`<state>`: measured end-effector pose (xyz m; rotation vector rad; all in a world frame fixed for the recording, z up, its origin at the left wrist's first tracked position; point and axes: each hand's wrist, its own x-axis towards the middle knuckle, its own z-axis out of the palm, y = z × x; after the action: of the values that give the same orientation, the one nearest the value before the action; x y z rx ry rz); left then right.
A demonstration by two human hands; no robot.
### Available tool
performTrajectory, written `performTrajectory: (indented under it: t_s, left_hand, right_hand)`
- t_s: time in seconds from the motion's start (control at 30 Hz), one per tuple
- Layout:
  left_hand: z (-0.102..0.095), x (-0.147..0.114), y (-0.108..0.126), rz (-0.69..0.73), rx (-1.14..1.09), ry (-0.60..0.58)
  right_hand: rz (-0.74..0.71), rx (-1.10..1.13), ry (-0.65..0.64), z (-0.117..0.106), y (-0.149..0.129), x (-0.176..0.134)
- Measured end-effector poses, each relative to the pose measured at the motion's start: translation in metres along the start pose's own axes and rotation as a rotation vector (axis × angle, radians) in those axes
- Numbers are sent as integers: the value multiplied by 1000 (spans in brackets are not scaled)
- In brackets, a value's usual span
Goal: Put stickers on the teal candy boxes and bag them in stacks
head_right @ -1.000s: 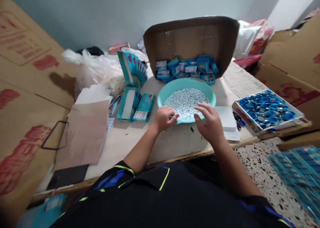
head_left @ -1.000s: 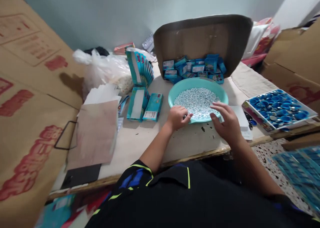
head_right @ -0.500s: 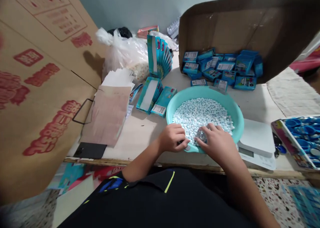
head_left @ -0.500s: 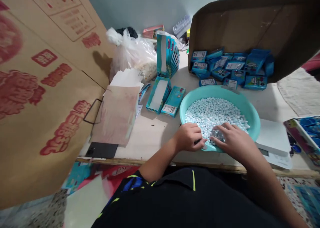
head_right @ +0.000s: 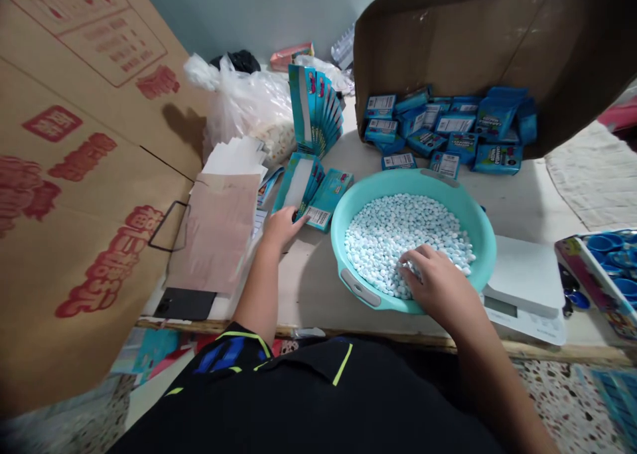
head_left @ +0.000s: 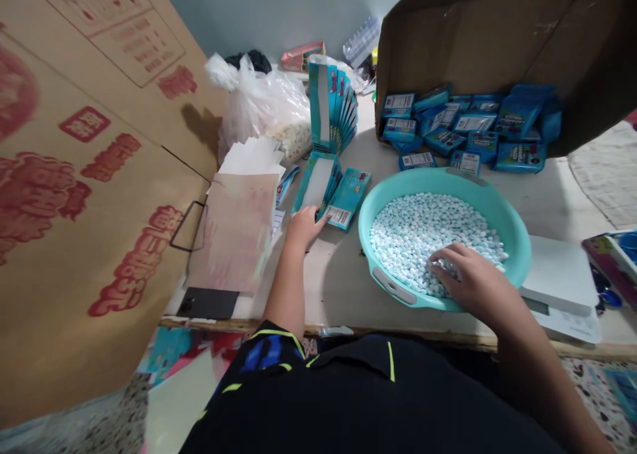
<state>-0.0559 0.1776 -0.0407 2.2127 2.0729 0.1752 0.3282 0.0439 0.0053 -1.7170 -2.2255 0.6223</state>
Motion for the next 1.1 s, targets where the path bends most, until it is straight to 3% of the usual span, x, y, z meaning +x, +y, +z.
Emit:
performTrajectory:
  t_s: [0.2, 0.4, 0.6, 0.77, 0.87, 0.97, 1.1]
  left_hand:
    - [1, -1, -11, 88, 51, 85]
    - [-12, 7, -19, 58, 10, 325]
    - [-35, 50, 11, 166, -62, 486]
    - [-30, 112, 63, 142, 7, 311]
    - [-19, 126, 87, 101, 11, 312]
    - [-5, 110, 99, 13, 5, 359]
    - [14, 60, 98, -82, -5, 157]
  right_hand:
    - [26, 1, 13, 4, -1, 1]
    - [49, -10, -7, 2, -7, 2]
    - [57, -18, -20, 0, -10, 2]
    - [70, -18, -14, -3, -14, 3]
    - [78, 0, 15, -3, -16, 3]
    - [83, 5, 32, -3, -18, 3]
    - [77, 5, 38, -4, -18, 2]
